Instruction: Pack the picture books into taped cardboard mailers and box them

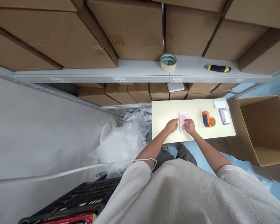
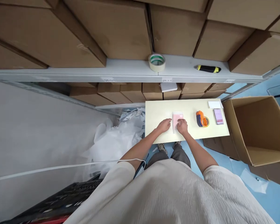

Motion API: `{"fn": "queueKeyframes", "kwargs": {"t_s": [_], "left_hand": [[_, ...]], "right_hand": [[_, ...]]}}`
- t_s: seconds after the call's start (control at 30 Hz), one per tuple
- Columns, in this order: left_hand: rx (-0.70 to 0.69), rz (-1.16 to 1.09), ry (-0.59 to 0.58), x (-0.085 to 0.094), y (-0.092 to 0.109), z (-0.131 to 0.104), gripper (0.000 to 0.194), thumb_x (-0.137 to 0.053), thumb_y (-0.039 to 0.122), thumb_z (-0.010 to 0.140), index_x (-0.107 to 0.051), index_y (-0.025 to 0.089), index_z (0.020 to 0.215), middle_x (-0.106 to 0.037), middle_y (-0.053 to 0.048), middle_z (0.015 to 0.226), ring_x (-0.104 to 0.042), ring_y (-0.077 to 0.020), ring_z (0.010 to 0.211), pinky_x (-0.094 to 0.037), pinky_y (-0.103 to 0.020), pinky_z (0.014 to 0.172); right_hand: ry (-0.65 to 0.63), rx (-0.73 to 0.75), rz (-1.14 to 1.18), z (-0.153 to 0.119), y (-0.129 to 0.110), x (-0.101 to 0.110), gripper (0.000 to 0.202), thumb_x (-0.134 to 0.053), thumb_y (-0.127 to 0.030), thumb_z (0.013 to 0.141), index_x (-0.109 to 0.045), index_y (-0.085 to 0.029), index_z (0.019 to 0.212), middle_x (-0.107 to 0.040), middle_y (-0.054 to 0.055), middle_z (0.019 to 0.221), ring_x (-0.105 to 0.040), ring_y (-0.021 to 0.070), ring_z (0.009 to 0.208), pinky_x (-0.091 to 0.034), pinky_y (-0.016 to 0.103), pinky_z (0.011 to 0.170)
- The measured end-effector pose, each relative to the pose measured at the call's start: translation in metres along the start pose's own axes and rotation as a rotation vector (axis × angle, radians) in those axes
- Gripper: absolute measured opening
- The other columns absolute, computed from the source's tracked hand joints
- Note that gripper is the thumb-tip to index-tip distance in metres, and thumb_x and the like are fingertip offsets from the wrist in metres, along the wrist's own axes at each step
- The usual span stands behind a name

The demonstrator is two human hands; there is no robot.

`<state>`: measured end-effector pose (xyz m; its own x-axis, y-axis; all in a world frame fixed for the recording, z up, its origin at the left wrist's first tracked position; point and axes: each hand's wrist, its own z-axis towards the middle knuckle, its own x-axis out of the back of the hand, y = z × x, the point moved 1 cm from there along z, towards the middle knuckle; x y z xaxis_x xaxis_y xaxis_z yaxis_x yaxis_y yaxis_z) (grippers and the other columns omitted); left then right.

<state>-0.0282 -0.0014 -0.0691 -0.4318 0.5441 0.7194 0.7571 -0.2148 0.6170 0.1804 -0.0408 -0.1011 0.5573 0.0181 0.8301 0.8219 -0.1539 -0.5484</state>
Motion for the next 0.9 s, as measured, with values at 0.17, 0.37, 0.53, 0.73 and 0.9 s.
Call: {"fn": "queueKeyframes", "kwargs": {"t_s": [0.17, 0.37, 0.53, 0.73, 0.9], "left_hand": [[0.006, 0.038, -0.093, -0.022, 0.018, 0.015, 0.049, -0.049, 0.017, 0.104, -0.057, 0.018, 0.152, -0.07, -0.013, 0.144, -0.066, -0.0269, 0.133, -0.052, -0.038, 0.112], [0.025, 0.037, -0.119, -0.031, 0.016, 0.017, 0.052, -0.051, 0.019, 0.103, -0.054, 0.017, 0.155, -0.061, -0.013, 0.158, -0.059, -0.0256, 0.145, -0.045, -0.038, 0.123], [0.035, -0.018, -0.111, -0.034, 0.016, 0.015, 0.049, -0.054, 0.019, 0.102, -0.058, 0.018, 0.152, -0.063, -0.012, 0.156, -0.061, -0.027, 0.142, -0.048, -0.039, 0.121], [0.078, -0.163, 0.061, -0.026, 0.006, 0.009, 0.036, -0.054, 0.011, 0.099, -0.073, 0.017, 0.128, -0.071, -0.013, 0.14, -0.065, -0.0259, 0.134, -0.048, -0.036, 0.119], [0.359, -0.464, 0.289, -0.01, -0.019, -0.005, 0.03, -0.044, 0.019, 0.107, -0.071, 0.023, 0.121, -0.078, -0.007, 0.115, -0.074, -0.0209, 0.105, -0.057, -0.033, 0.097]], "right_hand": [[-0.038, -0.243, 0.082, 0.002, 0.028, -0.005, 0.046, -0.054, -0.027, 0.083, -0.067, -0.019, 0.126, -0.069, 0.016, 0.122, -0.067, 0.0282, 0.099, -0.058, 0.046, 0.095], [0.013, -0.331, 0.284, 0.012, 0.038, -0.009, 0.047, -0.057, -0.031, 0.078, -0.065, -0.022, 0.124, -0.073, 0.01, 0.113, -0.069, 0.0257, 0.094, -0.058, 0.04, 0.089], [0.046, -0.462, 0.394, 0.018, 0.031, -0.002, 0.044, -0.059, -0.035, 0.076, -0.063, -0.022, 0.118, -0.072, 0.007, 0.097, -0.067, 0.0236, 0.081, -0.056, 0.034, 0.072], [0.075, -0.483, 0.641, 0.018, -0.012, 0.01, 0.038, -0.055, -0.049, 0.086, -0.059, -0.024, 0.115, -0.07, 0.002, 0.091, -0.068, 0.0211, 0.08, -0.054, 0.033, 0.074], [-0.024, -0.457, 0.811, 0.015, -0.035, -0.001, 0.034, -0.059, -0.046, 0.084, -0.061, -0.024, 0.11, -0.071, 0.001, 0.095, -0.07, 0.0183, 0.079, -0.054, 0.032, 0.075]]}}
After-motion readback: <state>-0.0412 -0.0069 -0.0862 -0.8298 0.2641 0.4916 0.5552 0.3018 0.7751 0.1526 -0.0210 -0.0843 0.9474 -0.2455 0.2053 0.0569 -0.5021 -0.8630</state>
